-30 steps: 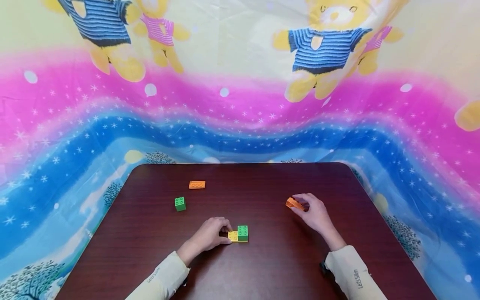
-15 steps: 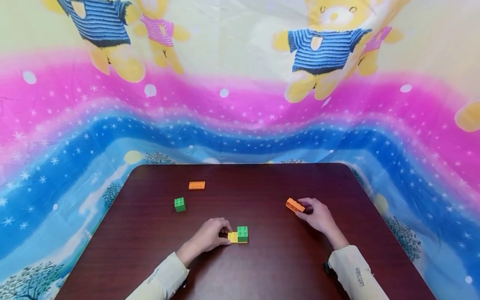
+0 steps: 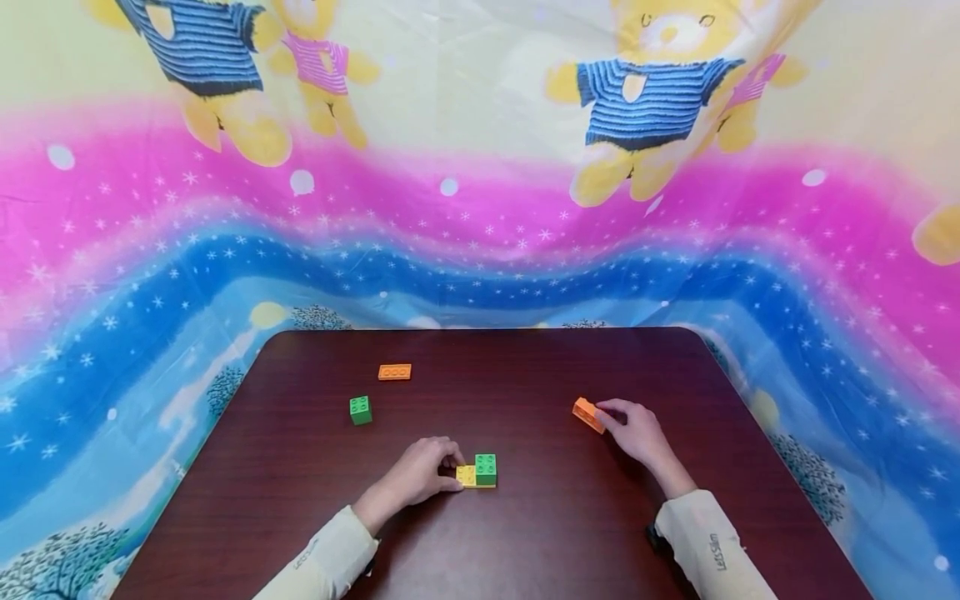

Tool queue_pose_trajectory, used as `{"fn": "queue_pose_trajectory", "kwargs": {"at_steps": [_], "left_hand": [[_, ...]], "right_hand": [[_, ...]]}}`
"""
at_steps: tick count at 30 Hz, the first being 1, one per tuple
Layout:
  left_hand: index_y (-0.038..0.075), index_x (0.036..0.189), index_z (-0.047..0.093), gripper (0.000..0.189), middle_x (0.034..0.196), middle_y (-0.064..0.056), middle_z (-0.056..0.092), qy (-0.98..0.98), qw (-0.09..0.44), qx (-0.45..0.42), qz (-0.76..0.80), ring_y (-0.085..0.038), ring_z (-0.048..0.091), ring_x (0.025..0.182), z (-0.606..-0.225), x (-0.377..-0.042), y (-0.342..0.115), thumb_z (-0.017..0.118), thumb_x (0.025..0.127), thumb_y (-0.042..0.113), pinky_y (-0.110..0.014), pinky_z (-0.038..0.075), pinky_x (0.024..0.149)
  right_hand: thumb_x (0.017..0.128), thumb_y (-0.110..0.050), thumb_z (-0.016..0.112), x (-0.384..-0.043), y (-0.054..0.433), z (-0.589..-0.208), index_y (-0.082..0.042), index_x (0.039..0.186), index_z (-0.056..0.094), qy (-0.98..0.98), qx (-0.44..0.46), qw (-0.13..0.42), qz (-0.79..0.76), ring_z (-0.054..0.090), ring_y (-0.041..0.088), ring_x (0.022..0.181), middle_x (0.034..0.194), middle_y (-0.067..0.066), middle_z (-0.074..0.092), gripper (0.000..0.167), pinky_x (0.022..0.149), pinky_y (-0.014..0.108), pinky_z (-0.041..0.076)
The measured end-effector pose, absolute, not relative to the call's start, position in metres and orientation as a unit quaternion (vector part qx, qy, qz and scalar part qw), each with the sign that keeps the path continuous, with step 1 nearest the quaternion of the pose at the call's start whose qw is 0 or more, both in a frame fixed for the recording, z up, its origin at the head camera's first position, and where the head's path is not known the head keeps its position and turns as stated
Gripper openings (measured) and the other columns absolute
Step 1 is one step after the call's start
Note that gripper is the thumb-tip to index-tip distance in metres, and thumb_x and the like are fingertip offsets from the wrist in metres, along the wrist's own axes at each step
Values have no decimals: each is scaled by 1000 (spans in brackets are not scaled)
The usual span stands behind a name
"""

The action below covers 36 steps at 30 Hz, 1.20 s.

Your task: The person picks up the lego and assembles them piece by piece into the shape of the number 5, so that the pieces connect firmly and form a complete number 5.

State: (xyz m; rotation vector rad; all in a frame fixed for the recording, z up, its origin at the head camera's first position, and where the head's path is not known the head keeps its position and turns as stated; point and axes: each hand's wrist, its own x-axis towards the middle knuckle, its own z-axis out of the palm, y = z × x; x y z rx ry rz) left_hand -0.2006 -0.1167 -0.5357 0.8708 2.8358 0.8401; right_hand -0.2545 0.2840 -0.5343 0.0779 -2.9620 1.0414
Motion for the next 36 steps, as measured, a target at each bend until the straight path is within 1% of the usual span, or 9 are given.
{"fn": "queue_pose_trajectory", "kwargs": {"at_steps": [2,5,10,12,14,17,21,31,36], "left_hand": [[13,97,75,24,89,3,68,919,29,283,273,-10,63,82,-535,-201,-117,91,81,21,-25,53,75],[13,96,75,24,89,4,67,919,32,281,274,-10,63,82,-535,-200,-116,91,81,21,-25,53,75],[13,97,75,23,89,3,67,919,37,279,276,-11,63,83,-534,-200,-116,90,81,20,-25,53,75],[13,97,75,23,89,3,67,919,37,279,277,-11,63,83,-534,-200,-116,90,81,21,-25,53,75],[13,97,75,23,89,3,67,918,35,282,278,-11,63,83,-533,-199,-116,90,81,20,-25,53,75],[13,96,75,24,89,2,68,916,28,286,279,-12,64,82,-534,-199,-116,91,80,20,-25,53,75],[12,96,75,24,89,2,69,915,19,291,278,-11,64,82,-535,-200,-116,91,79,20,-24,53,75],[13,95,75,24,88,2,68,916,19,288,279,-10,63,81,-536,-201,-116,92,79,20,-23,53,74],[13,95,75,24,88,2,67,916,21,287,280,-10,63,81,-536,-202,-116,92,79,20,-24,53,74]], "right_hand": [[105,-25,63,-255,284,-534,-8,132,69,-942,17,-2,335,61,41,120,135,22,66,33,103,61,49],[103,-25,65,-256,284,-534,-7,129,71,-942,18,2,334,63,39,114,131,21,68,32,99,59,51],[99,-26,72,-255,284,-535,-9,122,74,-938,15,4,346,65,29,99,122,17,72,29,85,46,57],[97,-26,75,-255,284,-536,-10,119,75,-935,11,2,353,65,26,94,118,15,73,28,79,40,57],[95,-26,77,-254,284,-538,-10,117,75,-932,11,-2,361,65,24,92,115,14,73,28,76,36,56],[93,-28,79,-254,283,-538,-10,117,74,-931,15,-7,365,66,24,93,114,13,73,30,80,38,57],[94,-27,79,-254,282,-537,-8,119,72,-931,21,-14,363,66,25,96,114,14,72,33,86,45,58],[94,-23,79,-253,279,-537,-8,123,73,-933,8,-19,360,66,25,100,120,15,72,34,90,47,58],[94,-21,79,-250,272,-531,-8,126,73,-930,19,-15,367,67,27,103,124,16,72,35,93,48,57]]}}
